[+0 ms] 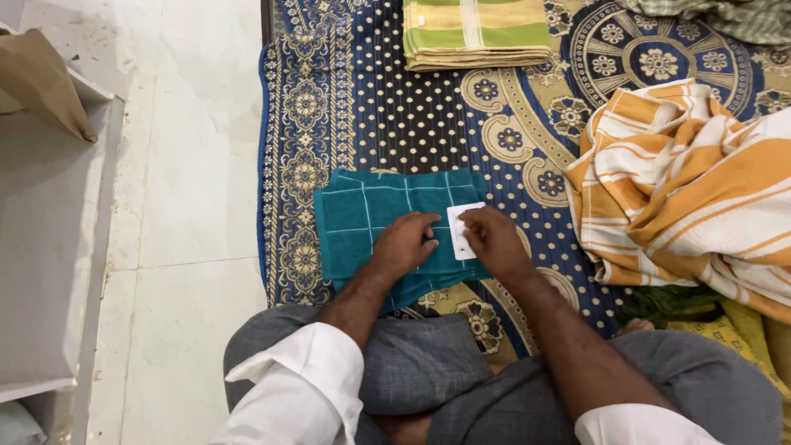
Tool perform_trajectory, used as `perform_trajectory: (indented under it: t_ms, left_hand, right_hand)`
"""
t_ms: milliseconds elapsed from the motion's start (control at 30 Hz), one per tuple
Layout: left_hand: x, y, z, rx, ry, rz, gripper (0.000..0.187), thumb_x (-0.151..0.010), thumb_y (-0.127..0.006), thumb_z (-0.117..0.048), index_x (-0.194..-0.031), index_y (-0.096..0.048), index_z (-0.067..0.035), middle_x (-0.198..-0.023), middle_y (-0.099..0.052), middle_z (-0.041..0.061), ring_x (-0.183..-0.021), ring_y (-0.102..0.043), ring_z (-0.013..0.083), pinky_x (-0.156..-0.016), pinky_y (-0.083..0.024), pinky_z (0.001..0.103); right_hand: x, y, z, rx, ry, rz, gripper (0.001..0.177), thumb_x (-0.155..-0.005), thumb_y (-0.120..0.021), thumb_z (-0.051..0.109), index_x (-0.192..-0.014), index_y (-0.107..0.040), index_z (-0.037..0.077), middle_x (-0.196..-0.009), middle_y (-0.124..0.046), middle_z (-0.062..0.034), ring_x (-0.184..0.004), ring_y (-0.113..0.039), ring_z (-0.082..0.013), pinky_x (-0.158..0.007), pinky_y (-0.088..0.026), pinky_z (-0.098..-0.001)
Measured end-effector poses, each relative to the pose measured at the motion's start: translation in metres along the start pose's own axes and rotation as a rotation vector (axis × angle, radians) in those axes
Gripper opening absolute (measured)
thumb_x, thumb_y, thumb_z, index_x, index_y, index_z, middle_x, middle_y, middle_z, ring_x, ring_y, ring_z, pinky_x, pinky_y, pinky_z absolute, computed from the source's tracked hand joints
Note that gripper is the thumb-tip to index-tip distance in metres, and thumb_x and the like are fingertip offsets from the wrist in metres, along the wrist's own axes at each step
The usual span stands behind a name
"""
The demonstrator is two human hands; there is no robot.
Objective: The person folds a teal towel with a white grid pattern, aligns the edges, and places it on a stack. Then the person picks up a yellow-and-white striped towel, shakes it out, and begins folding it.
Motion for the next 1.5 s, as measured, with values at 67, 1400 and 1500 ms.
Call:
perform_trajectory:
  t_ms: [67,1400,1500]
  left_hand:
    - [0.003,0.004,0.0,0.012,0.049,-0.044,0.05,-0.085,-0.076,-0.018,-0.134,-0.065,-0.017,-0.11,-0.073,0.006,-0.102,-0.071,0.0258,-0.09,-0.057,0.041]
    - [-0.004,0.028,0.011,-0.112,0.16,-0.058,0.035,-0.072,-0.09,-0.017,-0.104,-0.075,-0.019,-0.112,-0.065,0.001,-0.116,-0.057,0.0224,-0.105,-0.043,0.046]
    - [-0.004,0.027,0.01,-0.135,0.193,-0.032,0.036,-0.072,-0.09,-0.017,-0.105,-0.074,-0.02,-0.114,-0.065,0.0,-0.117,-0.057,0.0207,-0.107,-0.042,0.045]
  right_hand:
    - [0.004,-0.005,0.017,0.097,0.179,0.038,0.046,-0.077,-0.08,0.001,-0.121,-0.067,0.004,-0.114,-0.064,-0.015,-0.104,-0.066,-0.0297,-0.087,-0.055,-0.0368]
    - [-0.015,-0.037,0.066,0.22,0.027,0.034,0.006,-0.087,-0.077,0.012,-0.091,-0.072,0.01,-0.08,-0.066,-0.0021,-0.082,-0.058,-0.0215,-0.076,-0.049,-0.0381]
    - [-0.021,-0.037,0.053,0.062,-0.06,0.061,0.006,-0.092,-0.072,0.015,-0.093,-0.069,0.01,-0.082,-0.069,-0.0008,-0.08,-0.062,-0.0157,-0.073,-0.052,-0.0345]
Point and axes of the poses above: each hand's wrist, its own x-axis away from the middle knuckle, its own y-axis out of the back of the hand, z = x × y, the point moved 5 cm from there along -x, towards the middle knuckle
